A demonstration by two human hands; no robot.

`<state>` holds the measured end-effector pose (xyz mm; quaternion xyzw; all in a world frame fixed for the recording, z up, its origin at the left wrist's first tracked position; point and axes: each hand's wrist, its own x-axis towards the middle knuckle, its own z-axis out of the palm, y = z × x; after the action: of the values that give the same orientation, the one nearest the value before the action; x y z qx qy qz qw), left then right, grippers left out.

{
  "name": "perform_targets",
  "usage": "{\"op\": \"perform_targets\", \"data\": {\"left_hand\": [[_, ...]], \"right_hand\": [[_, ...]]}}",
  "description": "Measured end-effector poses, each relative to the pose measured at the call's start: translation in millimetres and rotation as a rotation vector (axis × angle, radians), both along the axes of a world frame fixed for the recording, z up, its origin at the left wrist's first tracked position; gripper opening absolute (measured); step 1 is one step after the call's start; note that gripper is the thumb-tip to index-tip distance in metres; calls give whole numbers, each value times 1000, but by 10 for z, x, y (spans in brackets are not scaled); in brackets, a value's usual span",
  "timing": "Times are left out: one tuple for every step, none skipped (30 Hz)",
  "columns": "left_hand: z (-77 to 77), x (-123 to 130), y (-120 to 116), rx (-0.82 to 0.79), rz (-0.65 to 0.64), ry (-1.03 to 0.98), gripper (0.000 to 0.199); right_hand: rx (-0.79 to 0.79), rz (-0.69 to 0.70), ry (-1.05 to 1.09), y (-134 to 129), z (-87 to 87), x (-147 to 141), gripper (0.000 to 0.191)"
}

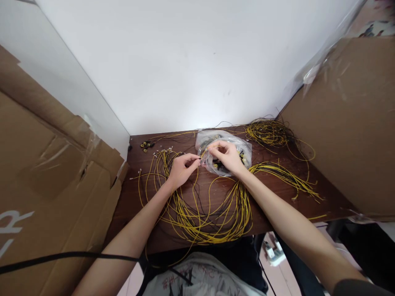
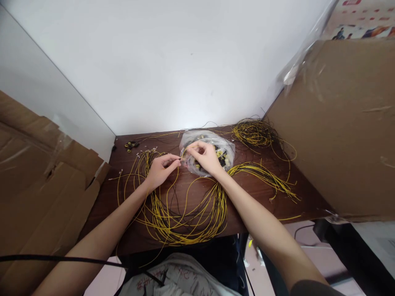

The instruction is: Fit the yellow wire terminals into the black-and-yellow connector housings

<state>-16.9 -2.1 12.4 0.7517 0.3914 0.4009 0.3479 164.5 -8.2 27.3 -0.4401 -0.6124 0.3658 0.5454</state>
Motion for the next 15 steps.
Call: {"op": "perform_targets", "data": {"left_hand": [[1, -1, 0, -2, -1, -3, 17], [1, -2, 1, -5, -4, -7, 17], [0, -4, 1, -7, -10, -9, 18], [-3, -5, 1, -7, -18, -11, 18], [-6, -7, 1, -6, -29, -10, 18], [-11, -8, 2, -4, -40, -9, 18], [-17, -8, 2, 0, -47, -9, 18], [-24, -6, 3, 4, -47, -11, 18], [-30, -4, 4, 6, -42, -13, 18], [-35, -1, 5, 9, -35, -14, 18], [-37, 2, 5, 18, -26, -11, 17], [-34, 4, 4, 40, -15, -3, 17], [-24, 3, -1, 80, 4, 8, 16], [-6, 0, -8, 142, 33, 22, 16], [19, -4, -20, 225, 72, 41, 17]], "right_hand": [[-2, 49, -6, -9, 6, -10, 20], [-8, 99, -14, -20, 10, -28, 21], [-16, 143, -24, -33, 9, -48, 21], [-23, 173, -38, -43, 3, -70, 21], [-25, 185, -55, -51, -6, -88, 21], [-24, 181, -71, -55, -19, -103, 21], [-18, 157, -81, -55, -35, -112, 21], [-12, 118, -83, -52, -53, -116, 21], [-9, 71, -73, -47, -69, -117, 22], [-13, 24, -49, -42, -84, -116, 24], [-25, -14, -12, -37, -95, -116, 25], [-42, -39, 32, -35, -100, -119, 26], [-62, -49, 78, -36, -99, -126, 27], [-82, -45, 120, -40, -91, -139, 27], [-100, -31, 159, -48, -77, -159, 28]]}}
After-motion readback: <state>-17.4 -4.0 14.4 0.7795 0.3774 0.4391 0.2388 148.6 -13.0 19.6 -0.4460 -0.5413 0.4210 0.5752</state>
